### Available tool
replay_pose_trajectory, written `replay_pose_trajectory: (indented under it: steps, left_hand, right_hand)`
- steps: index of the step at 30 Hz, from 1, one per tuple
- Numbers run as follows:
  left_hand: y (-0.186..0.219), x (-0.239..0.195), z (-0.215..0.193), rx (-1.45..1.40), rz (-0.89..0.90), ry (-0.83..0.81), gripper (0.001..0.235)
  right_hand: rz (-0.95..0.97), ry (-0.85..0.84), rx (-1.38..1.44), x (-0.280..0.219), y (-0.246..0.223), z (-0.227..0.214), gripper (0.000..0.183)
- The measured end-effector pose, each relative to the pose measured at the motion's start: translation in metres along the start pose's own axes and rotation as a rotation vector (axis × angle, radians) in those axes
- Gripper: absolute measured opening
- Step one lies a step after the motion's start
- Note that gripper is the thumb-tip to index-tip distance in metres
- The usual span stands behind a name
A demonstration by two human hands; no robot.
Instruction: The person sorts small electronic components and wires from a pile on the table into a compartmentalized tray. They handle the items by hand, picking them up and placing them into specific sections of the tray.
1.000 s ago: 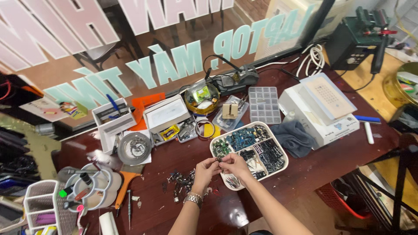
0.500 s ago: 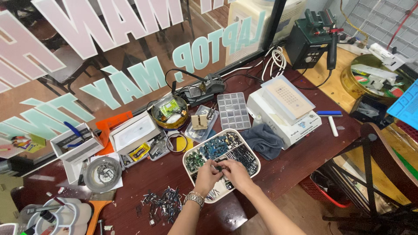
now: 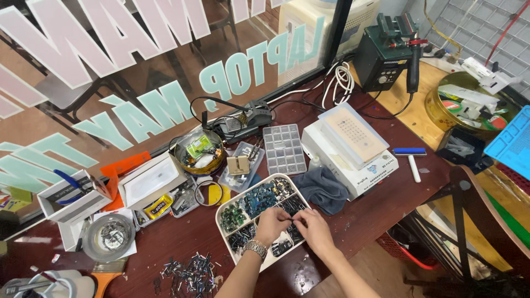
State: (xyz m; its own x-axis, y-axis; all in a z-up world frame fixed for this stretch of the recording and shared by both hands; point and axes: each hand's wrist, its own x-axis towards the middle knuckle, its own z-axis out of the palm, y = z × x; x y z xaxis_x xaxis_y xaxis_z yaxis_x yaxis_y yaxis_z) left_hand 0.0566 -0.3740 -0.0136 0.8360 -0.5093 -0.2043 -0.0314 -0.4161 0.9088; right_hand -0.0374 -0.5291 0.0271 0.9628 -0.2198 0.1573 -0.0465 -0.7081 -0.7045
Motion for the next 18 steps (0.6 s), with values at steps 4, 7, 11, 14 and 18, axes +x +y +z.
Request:
replay_pose_trajectory:
  steps: [4,7,11,14,18]
  left_hand:
    - [0.007,0.02,0.019,-0.196,-0.107,0.053,0.012]
    - [0.009,0.033,0.031,0.023,-0.083,0.116,0.011]
    - [0.009,0.043,0.04,0.127,0.012,0.196,0.012]
    - [0.009,0.043,0.043,0.085,-0.054,0.198,0.015]
    - [0.006,0.036,0.035,0.048,-0.047,0.206,0.016]
  right_hand:
    - [0.44,-0.029,0.13,0.017,-0.004,-0.014,0.014]
    - [0.45,-0.038,0.055,0.023,-0.005,-0.019,0.014]
    - [0.321,0.012,-0.094,0.025,-0.009,-0.019,0.016]
    - [0.272,-0.02,-0.16,0.026,-0.01,-0.021,0.019]
    - [0.184,-0.031,-0.233,0.029,-0.012,-0.021,0.02]
